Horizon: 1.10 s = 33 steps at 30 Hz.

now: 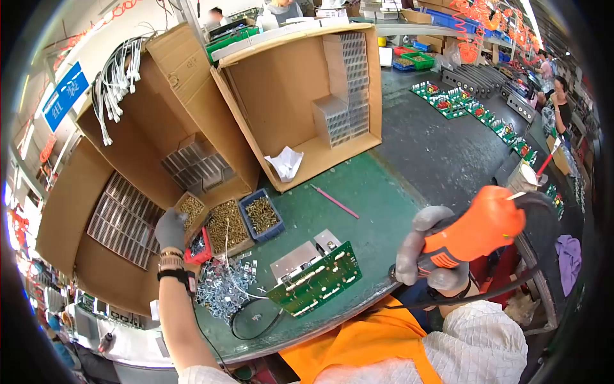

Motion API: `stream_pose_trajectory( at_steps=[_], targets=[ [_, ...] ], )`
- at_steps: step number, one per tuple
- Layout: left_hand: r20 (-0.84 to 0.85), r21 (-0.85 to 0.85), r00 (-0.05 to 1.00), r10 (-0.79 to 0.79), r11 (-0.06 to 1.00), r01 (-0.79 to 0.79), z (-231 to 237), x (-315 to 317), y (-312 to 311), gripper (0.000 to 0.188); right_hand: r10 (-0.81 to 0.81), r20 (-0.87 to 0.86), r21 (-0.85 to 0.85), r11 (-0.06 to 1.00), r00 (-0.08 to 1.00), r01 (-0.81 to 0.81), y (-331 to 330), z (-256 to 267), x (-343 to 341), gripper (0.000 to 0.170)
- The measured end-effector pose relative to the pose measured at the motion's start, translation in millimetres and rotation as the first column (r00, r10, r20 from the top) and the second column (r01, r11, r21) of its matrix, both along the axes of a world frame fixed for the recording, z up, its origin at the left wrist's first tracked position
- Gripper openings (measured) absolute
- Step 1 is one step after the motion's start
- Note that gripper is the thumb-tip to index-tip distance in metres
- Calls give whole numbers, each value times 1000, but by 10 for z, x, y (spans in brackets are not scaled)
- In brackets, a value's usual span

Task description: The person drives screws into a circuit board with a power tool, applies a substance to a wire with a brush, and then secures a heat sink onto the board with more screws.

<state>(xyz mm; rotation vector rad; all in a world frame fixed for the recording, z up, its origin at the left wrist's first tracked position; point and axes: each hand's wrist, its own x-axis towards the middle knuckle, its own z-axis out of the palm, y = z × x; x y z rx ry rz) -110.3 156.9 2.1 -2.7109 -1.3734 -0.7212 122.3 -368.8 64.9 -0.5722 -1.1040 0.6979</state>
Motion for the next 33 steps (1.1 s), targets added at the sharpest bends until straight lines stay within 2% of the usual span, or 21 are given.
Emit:
stream_pose_trajectory(
  at_steps=[1, 2, 3, 4, 6, 7, 8, 9, 11, 13, 15, 17, 19, 20, 21, 23, 25, 27, 29, 32, 33],
  targets=[
    [285, -69, 954, -89, 991, 114, 88, 23, -200, 9, 17, 102, 122, 992, 995, -30, 35, -7, 34, 77],
    [533, -296, 844, -59, 921, 251, 312, 119, -655, 9, -32, -23, 182, 983, 999, 36, 45, 57, -98, 78],
    [673, -375, 737, -60, 831, 410, 401, 165, -1017, 8, -16, -23, 356, 934, 1000, 23, 206, 143, -145, 74],
    [791, -414, 611, -25, 714, 565, 443, 172, -1344, 7, -49, -47, 404, 913, 998, 64, 254, 205, -198, 74],
    [741, -443, 645, -190, 583, 681, 505, 92, -1963, 9, -58, -85, 436, 895, 995, 90, 371, 296, -298, 74],
    [769, -432, 611, -187, 553, 713, 463, 80, -2279, 14, -94, -102, 501, 855, 990, 133, 468, 330, -342, 71],
    [774, -494, 614, -155, 458, 739, 440, 28, -2508, 15, -124, -125, 556, 813, 984, 173, 532, 351, -377, 69],
    [797, -547, 602, -46, 367, 753, 440, -12, -2758, 16, -90, -138, 535, 831, 986, 151, 562, 371, -411, 69],
    [831, -555, 551, 75, 183, 812, 393, -124, -3037, 19, 7, -77, 558, 829, 997, 37, 630, 395, -476, 69],
    [868, -485, 469, 164, 79, 871, 213, -233, -3140, 19, 20, -39, 521, 854, 999, 3, 609, 355, -521, 71],
    [858, -510, 476, 196, 203, 836, 125, -253, -3232, 23, 22, -26, 500, 866, 999, -6, 624, 328, -580, 71],
    [854, -514, 476, 209, 213, 831, 101, -296, -3240, 23, -21, -40, 465, 884, 999, 37, 634, 308, -626, 69],
    [838, -545, 501, 215, 312, 778, 121, -292, -3276, 24, -34, -25, 449, 892, 999, 41, 676, 339, -672, 65],
    [879, -476, 442, 179, 394, 787, 47, -283, -3294, 25, -32, -2, 444, 895, 999, 29, 705, 372, -685, 62],
    [878, -479, 440, 189, 398, 783, 17, -315, -3277, 25, -28, -39, 449, 893, 999, 42, 710, 375, -705, 60],
    [855, -505, 514, 66, 332, 797, -10, -381, -3229, 23, -17, -79, 447, 893, 997, 51, 733, 367, -736, 57],
    [856, -501, 512, 62, 341, 796, -30, -406, -3243, 21, 5, -79, 437, 899, 997, 30, 761, 347, -761, 56],
    [815, -526, 578, -54, 351, 775, -38, -441, -3252, 22, 13, -74, 449, 893, 997, 21, 792, 306, -779, 56],
    [839, -485, 542, -39, 395, 780, -59, -448, -3262, 22, 15, -67, 461, 887, 998, 18, 814, 294, -768, 56],
    [812, -472, 571, -123, 435, 766, -47, -459, -3237, 21, 122, 57, 443, 886, 991, -134, 836, 332, -667, 56],
    [701, -369, 606, -376, 536, 759, 14, -455, -3210, 21, 186, 77, 399, 895, 980, -201, 818, 350, -627, 54]
  ],
)
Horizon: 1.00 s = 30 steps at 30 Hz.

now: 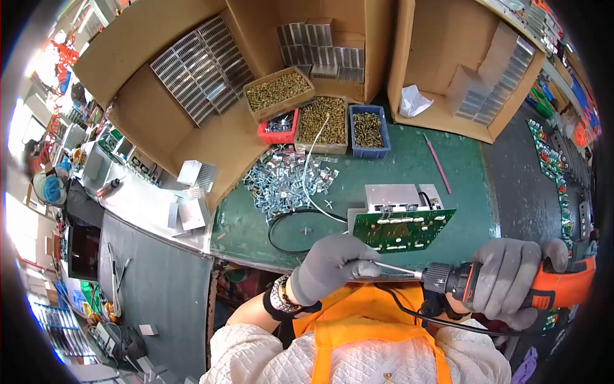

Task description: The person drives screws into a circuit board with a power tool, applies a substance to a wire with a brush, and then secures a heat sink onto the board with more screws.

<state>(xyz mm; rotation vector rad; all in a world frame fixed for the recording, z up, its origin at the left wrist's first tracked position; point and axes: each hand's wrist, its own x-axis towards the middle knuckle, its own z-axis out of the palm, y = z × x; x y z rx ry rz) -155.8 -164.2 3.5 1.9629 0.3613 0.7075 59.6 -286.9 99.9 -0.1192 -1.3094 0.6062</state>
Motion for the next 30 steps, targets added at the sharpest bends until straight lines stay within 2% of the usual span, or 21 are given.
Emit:
stream_pose_trajectory(
  at_steps=[1, 2, 4, 5, 6, 7, 8, 10, 11, 12, 13, 14, 15, 17, 18, 20, 21, 23, 26, 27, 30],
  targets=[
    [-64, 297, 998, -29, 954, 47, 31, -3, 4, 21, 30, 10, -26, 999, 1000, -29, -4, -8, 7, 53],
    [-67, 289, 997, -32, 956, 50, 19, -16, -34, 21, 59, 20, -53, 997, 998, -58, -4, -10, 10, 52],
    [-13, 560, 991, 135, 822, -105, -25, -54, -144, 27, -16, -114, -160, 987, 993, -3, 29, -25, -62, 49],
    [-18, 554, 991, 132, 827, -100, -43, -74, -167, 27, -34, -179, -182, 983, 983, 1, 47, -59, -69, 52],
    [-107, 216, 994, 34, 976, -10, -59, -96, -175, 34, -55, -243, -203, 979, 968, 5, 63, -94, -76, 56],
    [-153, -154, 984, -88, 986, 64, -68, -119, -171, 43, -77, -306, -223, 975, 949, 7, 80, -129, -83, 59],
    [-156, -157, 983, -92, 985, 67, -35, -152, -116, 43, -75, -352, -216, 976, 933, -3, 93, -166, -69, 59],
    [-65, 38, 993, -101, 994, 104, 118, -197, 180, 59, -103, -425, -201, 979, 899, 17, 99, -207, -14, 60],
    [28, 25, 997, -66, 998, 66, 200, -161, 451, 66, -124, -492, -190, 981, 862, 33, 68, -222, 17, 60],
    [-186, 272, 959, 212, 949, -157, 542, -177, 642, 63, -127, -492, -199, 980, 861, 31, 23, -232, 64, 60],
    [169, 582, 945, 281, 745, -326, -13, -176, 1362, 52, -183, -471, -188, 977, 863, 104, -21, -238, 128, 61],
    [-84, 580, 843, 532, 714, -393, 244, -141, 1625, 35, -237, -451, -172, 969, 860, 177, -58, -241, 183, 61],
    [-78, 683, 813, 576, 625, -378, 53, -147, 2178, 23, -276, -430, -175, 960, 860, 220, -103, -250, 209, 62],
    [-495, 665, 611, 618, 722, -191, -32, -86, 2810, 20, -247, -416, -171, 966, 875, 192, -122, -234, 172, 62],
    [-491, 667, 615, 616, 720, -189, -15, 11, 2927, 20, -223, -401, -175, 971, 888, 165, -128, -228, 162, 62],
    [-641, 686, 462, 613, 728, -15, -18, 184, 3058, 25, -207, -393, -163, 975, 896, 153, -135, -241, 174, 64],
    [-645, 681, 465, 607, 732, -11, -38, 277, 3078, 25, -254, -379, -182, 963, 890, 198, -142, -240, 171, 65],
    [-722, 655, 421, 550, 738, 159, -150, 408, 3029, 26, -298, -360, -219, 948, 884, 231, -177, -249, 171, 66],
    [-706, 681, 326, 629, 729, 66, -412, 486, 3070, 26, -253, -340, -212, 959, 906, 189, -174, -261, 259, 68],
    [-724, 670, 314, 614, 735, 104, -458, 515, 3099, 26, -262, -324, -224, 955, 909, 195, -188, -271, 283, 68],
    [-748, 633, 387, 540, 756, 168, -399, 457, 3054, 26, -263, -323, -237, 952, 909, 191, -198, -303, 281, 68]
  ],
)
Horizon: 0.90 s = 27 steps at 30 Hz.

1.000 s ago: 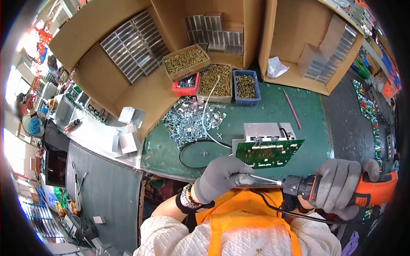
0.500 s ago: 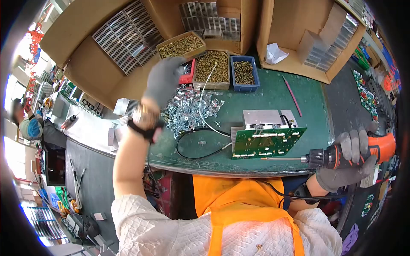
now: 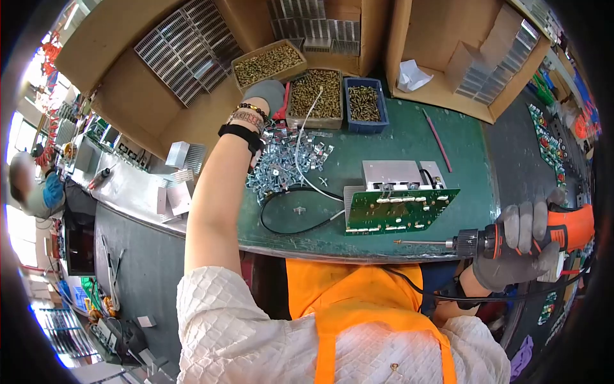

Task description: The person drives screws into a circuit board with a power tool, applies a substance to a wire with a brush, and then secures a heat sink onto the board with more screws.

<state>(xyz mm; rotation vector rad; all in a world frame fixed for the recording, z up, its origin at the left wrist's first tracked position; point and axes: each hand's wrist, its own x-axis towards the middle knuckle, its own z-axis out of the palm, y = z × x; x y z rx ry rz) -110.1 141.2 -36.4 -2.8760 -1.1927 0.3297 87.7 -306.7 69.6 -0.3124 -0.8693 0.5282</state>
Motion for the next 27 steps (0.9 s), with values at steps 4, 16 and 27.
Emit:
stream_pose_trajectory(
  at_steps=[4, 16, 27],
  targets=[
    [-11, 106, 990, 144, 984, -142, 75, 115, -143, 25, -33, -33, 8, 999, 999, 34, 45, 25, -63, 68],
    [503, 20, 853, 138, 985, -171, 76, -413, -159, 17, 18, 7, -4, 1000, 1000, -18, 45, 6, -27, 69],
    [924, -96, 381, -45, 934, 344, 572, -390, -1362, 8, -15, -50, 94, 995, 999, 20, 161, 121, -173, 68]
  ],
)
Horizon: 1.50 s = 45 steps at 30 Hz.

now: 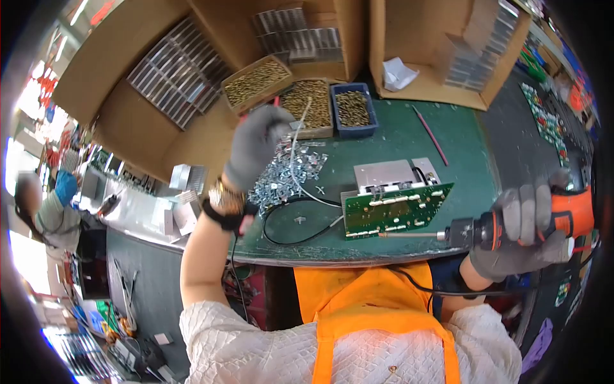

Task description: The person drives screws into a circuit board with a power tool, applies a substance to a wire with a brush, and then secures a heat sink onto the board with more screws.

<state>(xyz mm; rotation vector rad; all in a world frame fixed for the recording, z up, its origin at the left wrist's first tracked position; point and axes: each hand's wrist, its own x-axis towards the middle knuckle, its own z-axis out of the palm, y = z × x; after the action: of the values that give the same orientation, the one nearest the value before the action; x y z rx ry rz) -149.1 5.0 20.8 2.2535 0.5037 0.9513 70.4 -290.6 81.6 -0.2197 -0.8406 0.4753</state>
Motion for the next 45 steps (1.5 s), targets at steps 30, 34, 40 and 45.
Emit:
stream_pose_trajectory(
  at_steps=[30, 34, 40, 45],
  targets=[
    [85, 199, 826, -557, 822, 534, 93, 88, -1054, 41, 218, 74, 111, 968, 973, -226, 259, 137, 113, 51],
    [111, 191, 835, -539, 836, 514, 38, 77, -1058, 40, 179, 47, 110, 977, 983, -183, 277, 130, 76, 48],
    [150, 196, 839, -523, 848, 493, -9, 113, -1055, 41, 192, -22, 113, 976, 981, -189, 348, 68, 85, 48],
    [93, 252, 969, -230, 947, 201, -65, 230, -617, 29, 81, -123, 94, 993, 989, -70, 361, 51, 210, 53]
  ],
)
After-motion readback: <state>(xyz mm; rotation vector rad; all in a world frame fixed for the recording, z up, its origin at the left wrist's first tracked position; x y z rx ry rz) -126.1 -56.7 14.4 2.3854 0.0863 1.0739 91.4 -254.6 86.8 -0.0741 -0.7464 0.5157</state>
